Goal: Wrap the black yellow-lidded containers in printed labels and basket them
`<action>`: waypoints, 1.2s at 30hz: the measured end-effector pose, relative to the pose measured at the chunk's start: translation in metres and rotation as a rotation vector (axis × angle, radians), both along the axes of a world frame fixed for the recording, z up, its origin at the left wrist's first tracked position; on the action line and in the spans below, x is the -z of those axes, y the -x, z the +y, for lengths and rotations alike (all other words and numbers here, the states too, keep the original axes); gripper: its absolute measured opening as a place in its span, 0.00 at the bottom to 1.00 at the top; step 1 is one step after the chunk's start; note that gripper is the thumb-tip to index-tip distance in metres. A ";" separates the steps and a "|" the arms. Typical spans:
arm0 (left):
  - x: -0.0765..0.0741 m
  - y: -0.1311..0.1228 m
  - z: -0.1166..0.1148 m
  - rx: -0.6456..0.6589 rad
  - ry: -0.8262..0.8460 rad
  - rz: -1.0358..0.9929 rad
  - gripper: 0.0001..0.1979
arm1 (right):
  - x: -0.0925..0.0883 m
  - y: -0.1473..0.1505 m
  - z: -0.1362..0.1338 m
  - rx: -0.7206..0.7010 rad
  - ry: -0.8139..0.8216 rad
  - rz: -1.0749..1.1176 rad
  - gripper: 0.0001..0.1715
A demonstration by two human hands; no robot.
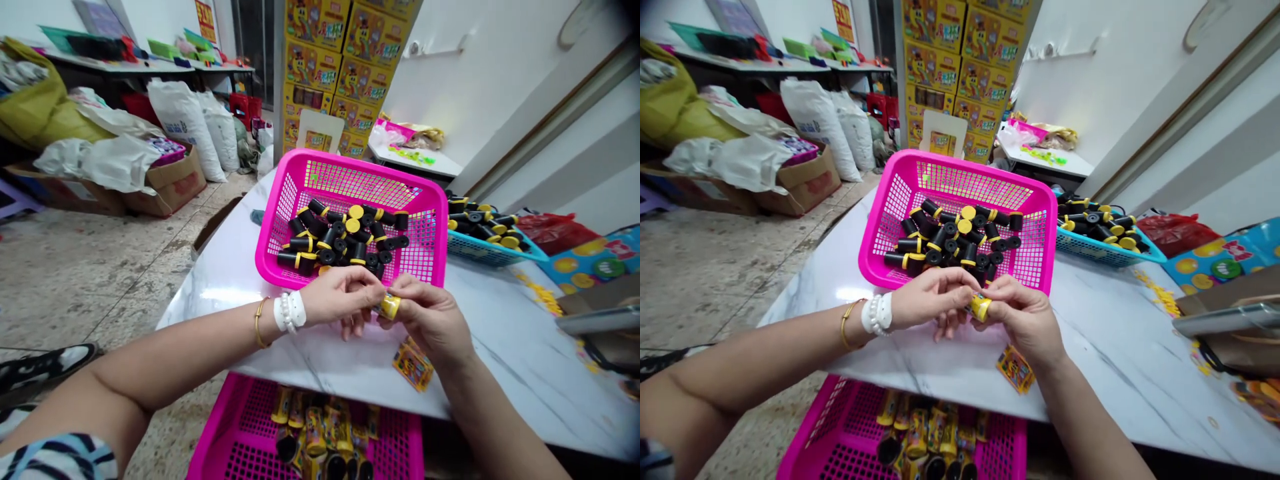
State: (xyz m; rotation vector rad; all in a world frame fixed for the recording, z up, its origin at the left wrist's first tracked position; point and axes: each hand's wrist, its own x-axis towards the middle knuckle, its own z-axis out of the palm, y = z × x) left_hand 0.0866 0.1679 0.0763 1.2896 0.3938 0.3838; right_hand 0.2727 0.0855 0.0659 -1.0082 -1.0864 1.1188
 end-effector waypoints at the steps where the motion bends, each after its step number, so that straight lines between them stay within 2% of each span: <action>1: 0.000 0.000 0.000 0.024 0.013 -0.002 0.31 | 0.000 0.002 -0.002 0.010 -0.012 0.000 0.07; 5: 0.003 0.000 -0.002 0.044 0.017 0.101 0.30 | 0.009 0.006 -0.015 0.086 -0.045 -0.048 0.05; 8: 0.007 -0.001 -0.007 0.094 0.042 0.148 0.33 | 0.015 0.006 -0.027 0.097 -0.062 -0.139 0.15; 9: 0.008 -0.001 -0.008 0.131 0.057 0.142 0.34 | 0.016 0.007 -0.032 0.097 -0.083 -0.156 0.15; 12: 0.008 -0.001 -0.008 0.258 0.117 0.091 0.34 | 0.015 0.010 -0.042 0.134 -0.146 -0.146 0.06; 14: 0.009 -0.001 -0.007 0.295 0.126 0.070 0.33 | 0.012 0.012 -0.047 0.144 -0.129 -0.125 0.05; 18: 0.011 0.000 -0.009 0.327 0.089 0.135 0.34 | 0.008 0.018 -0.063 0.144 -0.119 -0.203 0.12; 22: 0.006 0.004 -0.014 0.481 -0.047 0.285 0.36 | 0.012 0.036 -0.091 0.216 -0.277 -0.465 0.14; 23: 0.003 0.005 -0.014 0.458 -0.120 0.303 0.35 | 0.016 0.043 -0.099 0.223 -0.318 -0.563 0.17; 25: -0.002 0.007 -0.014 0.328 -0.246 0.302 0.32 | 0.027 0.053 -0.111 0.197 -0.377 -0.750 0.20; 27: -0.004 0.007 -0.013 0.244 -0.302 0.258 0.27 | 0.038 0.053 -0.118 0.164 -0.396 -0.877 0.21; 29: -0.003 0.005 -0.013 0.223 -0.319 0.206 0.24 | 0.045 0.039 -0.121 0.222 -0.384 -0.979 0.20; 32: 0.004 0.002 -0.013 0.200 -0.366 0.178 0.20 | 0.049 0.001 -0.117 0.512 -0.282 -1.091 0.15; 33: 0.006 0.001 -0.014 0.189 -0.392 0.182 0.19 | 0.050 -0.011 -0.114 0.560 -0.231 -1.114 0.13; 36: 0.012 -0.001 -0.014 0.168 -0.465 0.191 0.16 | 0.056 -0.033 -0.105 0.507 -0.147 -1.180 0.06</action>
